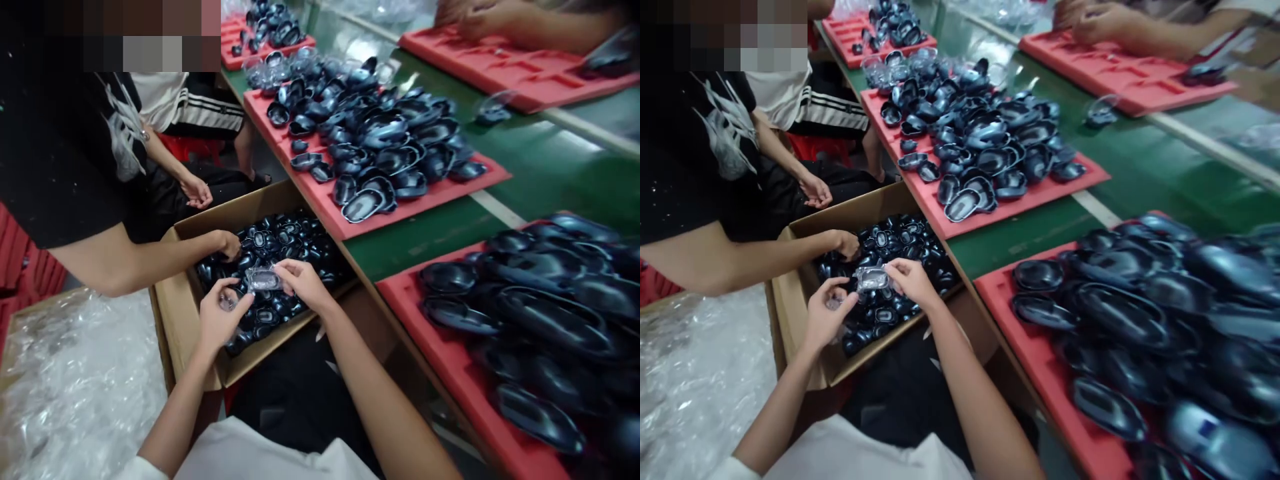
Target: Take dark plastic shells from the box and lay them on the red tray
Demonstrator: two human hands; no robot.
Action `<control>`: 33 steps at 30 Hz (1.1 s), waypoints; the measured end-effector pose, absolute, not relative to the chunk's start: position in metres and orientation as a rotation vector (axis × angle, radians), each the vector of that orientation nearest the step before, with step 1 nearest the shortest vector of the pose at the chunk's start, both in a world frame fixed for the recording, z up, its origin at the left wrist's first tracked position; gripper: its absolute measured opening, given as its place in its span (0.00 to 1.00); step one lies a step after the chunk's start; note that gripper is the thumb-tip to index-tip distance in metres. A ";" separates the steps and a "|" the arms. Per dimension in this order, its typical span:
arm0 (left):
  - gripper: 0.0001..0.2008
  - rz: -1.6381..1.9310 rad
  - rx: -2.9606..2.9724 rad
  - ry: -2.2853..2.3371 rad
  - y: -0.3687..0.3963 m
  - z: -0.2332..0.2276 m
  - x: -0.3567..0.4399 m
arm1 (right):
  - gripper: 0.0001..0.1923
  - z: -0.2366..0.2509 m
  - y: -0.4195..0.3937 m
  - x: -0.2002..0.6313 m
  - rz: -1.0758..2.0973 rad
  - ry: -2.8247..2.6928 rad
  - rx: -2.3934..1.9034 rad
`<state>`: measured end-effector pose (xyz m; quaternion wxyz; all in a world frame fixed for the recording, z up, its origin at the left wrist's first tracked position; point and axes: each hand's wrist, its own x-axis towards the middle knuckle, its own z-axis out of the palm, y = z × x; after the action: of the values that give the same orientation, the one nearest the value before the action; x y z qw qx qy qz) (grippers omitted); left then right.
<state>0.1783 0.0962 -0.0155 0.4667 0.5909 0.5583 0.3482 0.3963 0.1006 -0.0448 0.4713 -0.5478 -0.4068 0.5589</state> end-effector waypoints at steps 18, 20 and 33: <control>0.21 0.892 1.187 1.331 0.077 -0.032 0.208 | 0.22 -0.030 0.046 0.370 0.877 -1.257 -1.419; 0.24 0.808 1.288 1.302 0.082 -0.031 0.201 | 0.20 -0.032 0.047 0.371 0.934 -1.361 -1.367; 0.14 -0.659 2.133 1.484 0.135 -0.047 0.240 | 0.19 -0.051 0.053 0.420 0.621 -0.262 -1.320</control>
<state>0.2397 0.1351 -0.0470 0.2285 0.7747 0.5390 -0.2392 0.4199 0.0529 -0.0512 0.7379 -0.6011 -0.1193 0.2829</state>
